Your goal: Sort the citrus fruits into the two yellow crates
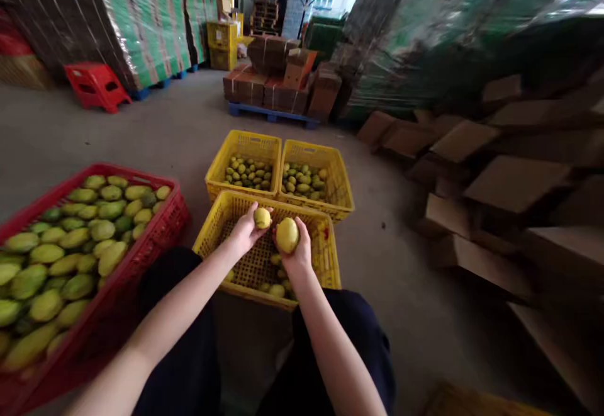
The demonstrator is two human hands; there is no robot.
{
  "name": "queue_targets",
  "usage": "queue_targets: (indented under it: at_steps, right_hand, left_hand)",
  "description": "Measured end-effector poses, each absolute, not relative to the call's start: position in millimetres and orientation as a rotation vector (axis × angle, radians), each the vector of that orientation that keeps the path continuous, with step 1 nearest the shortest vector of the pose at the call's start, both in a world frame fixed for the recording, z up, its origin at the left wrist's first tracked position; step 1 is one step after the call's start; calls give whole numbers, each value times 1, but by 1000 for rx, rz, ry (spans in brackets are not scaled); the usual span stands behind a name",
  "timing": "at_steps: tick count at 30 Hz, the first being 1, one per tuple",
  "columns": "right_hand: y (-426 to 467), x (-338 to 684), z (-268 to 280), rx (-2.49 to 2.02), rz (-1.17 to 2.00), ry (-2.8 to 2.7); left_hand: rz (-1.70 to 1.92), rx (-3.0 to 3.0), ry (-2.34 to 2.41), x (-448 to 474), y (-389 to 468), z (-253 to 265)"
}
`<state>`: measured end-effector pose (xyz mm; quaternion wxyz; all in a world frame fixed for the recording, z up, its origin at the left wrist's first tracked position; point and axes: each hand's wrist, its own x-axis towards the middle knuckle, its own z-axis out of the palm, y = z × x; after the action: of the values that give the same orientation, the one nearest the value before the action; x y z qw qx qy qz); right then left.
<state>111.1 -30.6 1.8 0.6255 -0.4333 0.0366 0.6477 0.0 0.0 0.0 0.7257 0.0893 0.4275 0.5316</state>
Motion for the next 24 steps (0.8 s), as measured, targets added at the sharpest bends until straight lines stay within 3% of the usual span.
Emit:
queue_targets:
  at_steps: [9,14,24]
  right_hand:
    - [-30,103,-7,-1129,1494,82]
    - [-34,106,0,-987,1511,-2]
    - [-31,105,-8,-1012,1694,-41]
  left_hand:
    - [1257,-172,876,-2,3,-5]
    - [1363,-166,919,-3,0,-1]
    - [1227,-18,844,-6,-6,6]
